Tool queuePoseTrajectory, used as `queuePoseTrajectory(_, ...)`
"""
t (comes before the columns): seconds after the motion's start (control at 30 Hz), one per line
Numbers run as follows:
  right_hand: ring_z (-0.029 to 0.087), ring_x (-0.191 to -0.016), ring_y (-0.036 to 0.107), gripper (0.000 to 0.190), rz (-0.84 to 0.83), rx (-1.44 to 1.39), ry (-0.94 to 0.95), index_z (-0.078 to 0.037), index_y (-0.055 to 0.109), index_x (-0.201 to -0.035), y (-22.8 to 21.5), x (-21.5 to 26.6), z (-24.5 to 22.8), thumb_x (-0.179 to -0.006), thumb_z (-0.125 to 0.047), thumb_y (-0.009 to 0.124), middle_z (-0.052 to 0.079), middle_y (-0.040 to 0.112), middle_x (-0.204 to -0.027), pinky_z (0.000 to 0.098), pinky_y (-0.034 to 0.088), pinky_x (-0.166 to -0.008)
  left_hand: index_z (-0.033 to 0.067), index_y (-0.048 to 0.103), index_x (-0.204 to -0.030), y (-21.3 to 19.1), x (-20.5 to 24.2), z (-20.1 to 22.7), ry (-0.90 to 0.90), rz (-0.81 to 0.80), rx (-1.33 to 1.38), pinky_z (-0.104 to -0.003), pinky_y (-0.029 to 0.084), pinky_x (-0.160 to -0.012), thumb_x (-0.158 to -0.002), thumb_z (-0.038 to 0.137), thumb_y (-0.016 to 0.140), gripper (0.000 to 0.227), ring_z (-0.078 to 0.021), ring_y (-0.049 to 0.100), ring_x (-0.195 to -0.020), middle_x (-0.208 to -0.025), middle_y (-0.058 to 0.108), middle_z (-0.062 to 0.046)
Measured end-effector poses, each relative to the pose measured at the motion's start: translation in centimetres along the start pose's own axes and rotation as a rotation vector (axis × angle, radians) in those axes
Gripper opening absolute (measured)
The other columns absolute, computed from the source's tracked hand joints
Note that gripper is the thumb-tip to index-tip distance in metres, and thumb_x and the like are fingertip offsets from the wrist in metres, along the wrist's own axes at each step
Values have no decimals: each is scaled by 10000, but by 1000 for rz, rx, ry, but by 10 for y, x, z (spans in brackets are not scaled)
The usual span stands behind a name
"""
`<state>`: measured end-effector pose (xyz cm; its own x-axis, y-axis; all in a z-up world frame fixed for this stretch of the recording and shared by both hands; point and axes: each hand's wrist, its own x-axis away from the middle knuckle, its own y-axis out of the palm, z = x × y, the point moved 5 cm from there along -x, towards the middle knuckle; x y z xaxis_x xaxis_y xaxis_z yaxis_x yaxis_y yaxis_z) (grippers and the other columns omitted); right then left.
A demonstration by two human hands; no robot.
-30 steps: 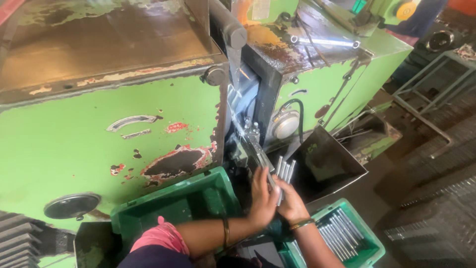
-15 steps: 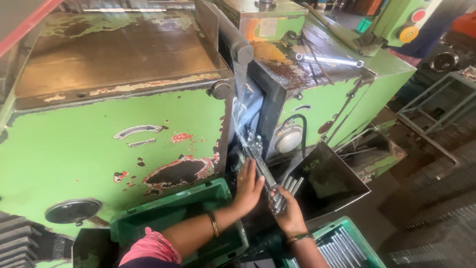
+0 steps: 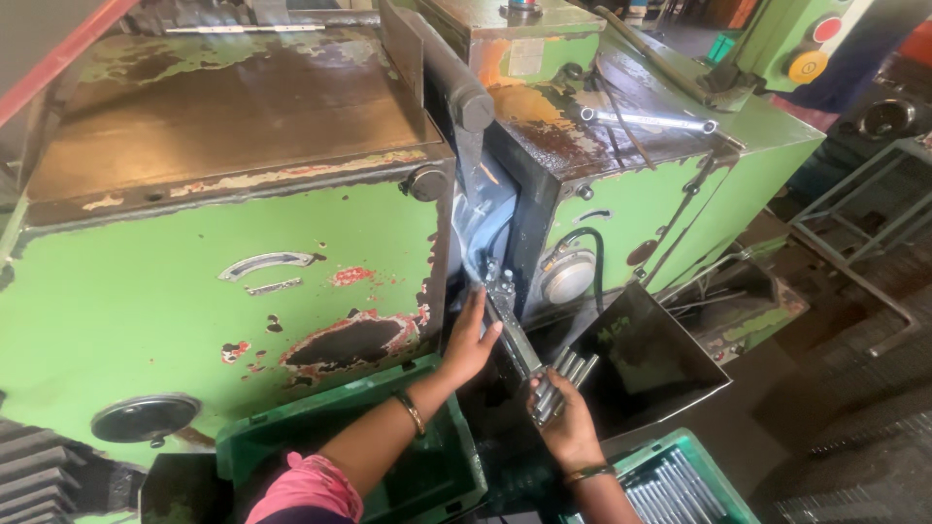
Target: The person repeatedly picks up metal rods from a green bin and grinds them against a rotating grinding wheel on a green machine. After grinding, the rods are placed into a second green bin.
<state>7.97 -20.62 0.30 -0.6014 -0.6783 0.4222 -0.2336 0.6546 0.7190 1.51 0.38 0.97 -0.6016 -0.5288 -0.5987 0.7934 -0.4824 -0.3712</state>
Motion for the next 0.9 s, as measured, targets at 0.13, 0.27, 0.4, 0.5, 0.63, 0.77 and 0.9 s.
queuePoseTrajectory(0.13, 176, -832, 683, 191, -6, 0, -17, -59, 627, -1066, 0, 0, -1, -909, -156, 677, 81, 706, -946, 316, 542, -688, 97, 201, -1625, -1, -8, -8, -99, -59, 21, -431, 246, -1235, -1020, 323, 595, 756, -392, 238, -1555, -1670, 250, -249)
queuePoseTrajectory(0.27, 183, -821, 680, 192, -2, -31, -25, -74, 623, -1072, -2, -1, 0, -898, -146, 664, 78, 700, -922, 314, 559, -711, 134, 181, -1628, -6, -13, -10, -172, -95, 28, -426, 232, -1231, -1023, 348, 573, 752, -375, 220, -1559, -1683, 216, -229)
queuePoseTrajectory(0.4, 201, -785, 673, 194, -8, -59, -41, -83, 617, -1070, -5, -2, 0, -900, -165, 662, 82, 682, -882, 317, 576, -729, 162, 222, -1630, -9, -18, -9, -194, -84, 8, -424, 249, -1234, -1025, 364, 566, 725, -364, 243, -1557, -1683, 218, -222)
queuePoseTrajectory(0.5, 185, -754, 667, 203, -10, -62, -51, -86, 624, -1083, -6, -3, -1, -908, -179, 668, 73, 678, -866, 302, 572, -695, 164, 274, -1600, -12, -21, -9, -194, -53, 22, -422, 273, -1221, -1010, 371, 566, 690, -359, 278, -1541, -1675, 255, -213)
queuePoseTrajectory(0.63, 129, -734, 653, 233, -25, -102, -39, -61, 645, -1130, -8, 0, -1, -934, -180, 681, 40, 672, -870, 242, 544, -617, 146, 332, -1575, -13, -23, -10, -176, -11, 43, -436, 278, -1212, -1030, 344, 564, 624, -386, 306, -1517, -1619, 311, -216)
queuePoseTrajectory(0.77, 115, -700, 629, 243, -69, -107, -25, -76, 633, -1128, -2, 4, -1, -922, -190, 691, 33, 647, -858, 229, 523, -565, 153, 389, -1531, -16, -28, -6, -158, 45, 86, -438, 333, -1190, -1020, 334, 572, 572, -381, 395, -1456, -1553, 386, -194)
queuePoseTrajectory(0.9, 105, -696, 616, 238, -87, -70, -25, -98, 610, -1094, 3, 10, -2, -910, -222, 696, 27, 657, -887, 235, 507, -567, 191, 377, -1519, -15, -28, -5, -267, 24, 192, -452, 422, -1099, -1042, 355, 541, 530, -390, 538, -1349, -1491, 474, -204)
